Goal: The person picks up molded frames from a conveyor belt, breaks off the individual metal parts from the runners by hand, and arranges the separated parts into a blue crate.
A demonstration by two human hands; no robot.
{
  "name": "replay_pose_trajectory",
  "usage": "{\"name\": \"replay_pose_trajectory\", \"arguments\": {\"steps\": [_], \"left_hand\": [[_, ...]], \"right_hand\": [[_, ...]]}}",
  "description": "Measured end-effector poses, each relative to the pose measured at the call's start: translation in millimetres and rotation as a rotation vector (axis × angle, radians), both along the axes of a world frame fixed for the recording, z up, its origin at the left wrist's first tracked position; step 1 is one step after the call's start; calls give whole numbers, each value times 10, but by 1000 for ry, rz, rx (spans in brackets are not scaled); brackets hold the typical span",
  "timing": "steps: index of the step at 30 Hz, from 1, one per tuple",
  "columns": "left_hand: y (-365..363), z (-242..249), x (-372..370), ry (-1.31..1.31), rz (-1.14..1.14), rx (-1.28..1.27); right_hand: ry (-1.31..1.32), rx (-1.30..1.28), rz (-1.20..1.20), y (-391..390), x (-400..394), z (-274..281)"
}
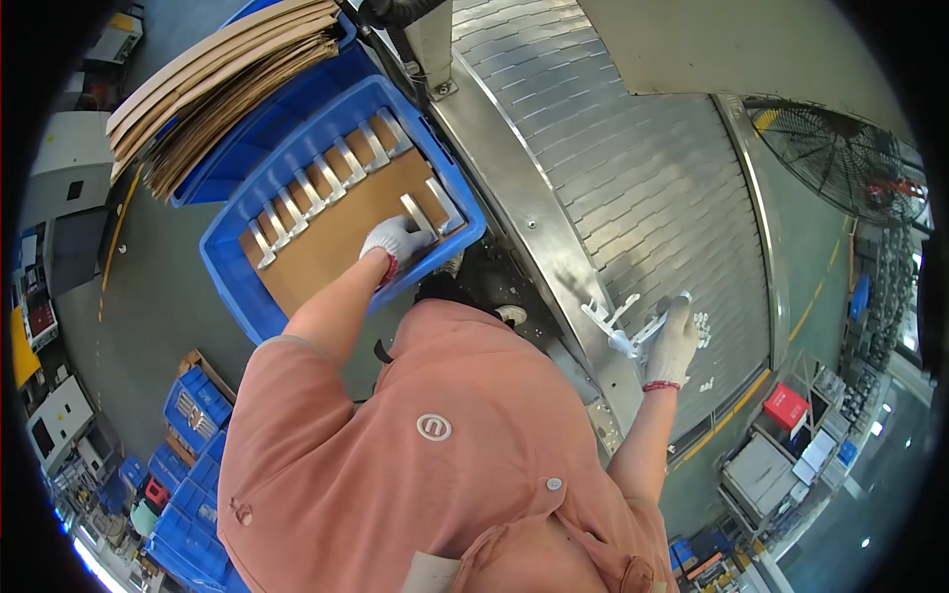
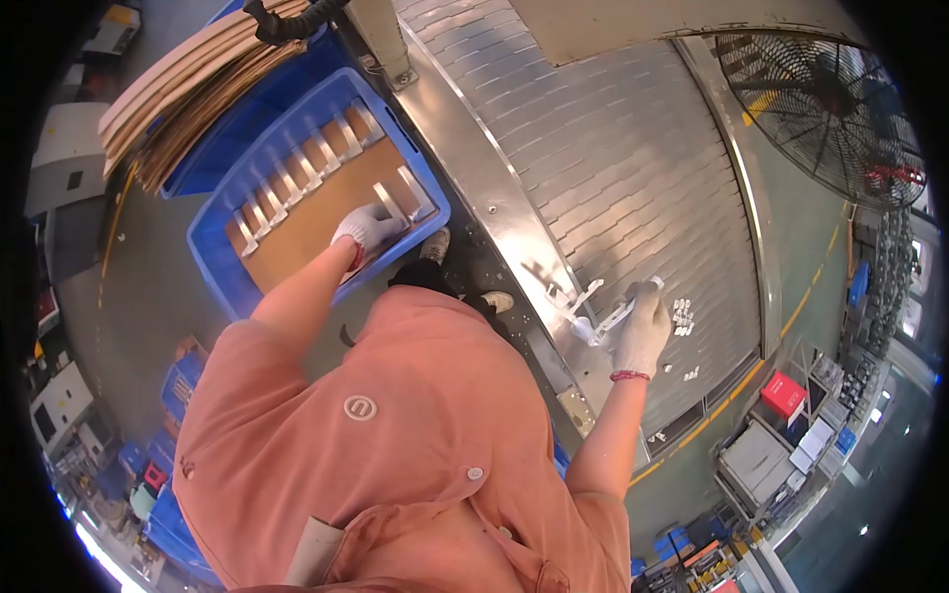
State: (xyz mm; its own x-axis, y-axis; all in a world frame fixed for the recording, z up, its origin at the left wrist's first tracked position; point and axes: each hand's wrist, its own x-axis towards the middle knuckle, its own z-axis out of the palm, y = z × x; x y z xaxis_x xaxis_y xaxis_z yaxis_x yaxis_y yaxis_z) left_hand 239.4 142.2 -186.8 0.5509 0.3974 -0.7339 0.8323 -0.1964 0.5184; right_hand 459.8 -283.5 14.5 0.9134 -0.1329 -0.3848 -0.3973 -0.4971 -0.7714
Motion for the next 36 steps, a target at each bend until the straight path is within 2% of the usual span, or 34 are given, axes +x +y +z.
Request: {"name": "replay_pose_trajectory", "arguments": {"steps": [3, 6, 11, 13, 15, 18, 21, 23, 25, 27, 29, 30, 31, 33, 36], "left_hand": [[-93, 139, 83, 12, 102, -72], [-109, 137, 95, 4, 99, -50], [-111, -33, 102, 25, 6, 60], [-86, 63, 139, 52, -29, 81], [-62, 229, 171, 103, -78, 105], [-83, 398, 167, -23, 103, 384], [-473, 1351, 500, -367, 187, 407], [-839, 1746, 807, -567, -2, 456], [-1298, 2027, 1153, -715, -172, 292], [-1827, 2303, 1399, -743, -377, 167], [-2174, 2472, 1631, -595, -614, 27], [-2403, 2521, 1748, -522, -760, -51], [-2586, 2527, 1810, -538, -783, -23], [-2826, 2480, 1841, -566, -831, 27], [-3212, 2391, 1877, -631, -916, 106]], "right_hand": [[-2, 15, 8, -3, -4, -60], [-19, 3, 13, -87, 1, -125], [-6, 36, -23, -83, -8, -22], [-12, 63, -50, -185, -7, -83], [-42, 64, -57, -288, -9, -130], [-107, 20, -60, -460, -42, -167], [-142, -22, -74, -615, -120, -205], [-174, -52, -45, -634, -117, -159], [-284, -114, 36, -714, -114, -274], [-325, -82, 91, -742, -121, -234], [-306, 33, 73, -565, -242, 93], [-327, -35, 84, -552, -297, 194], [-340, -111, 85, -583, -316, 251], [-563, -345, 51, -849, -292, -52], [-447, -111, -46, -1153, -287, -179]]}}
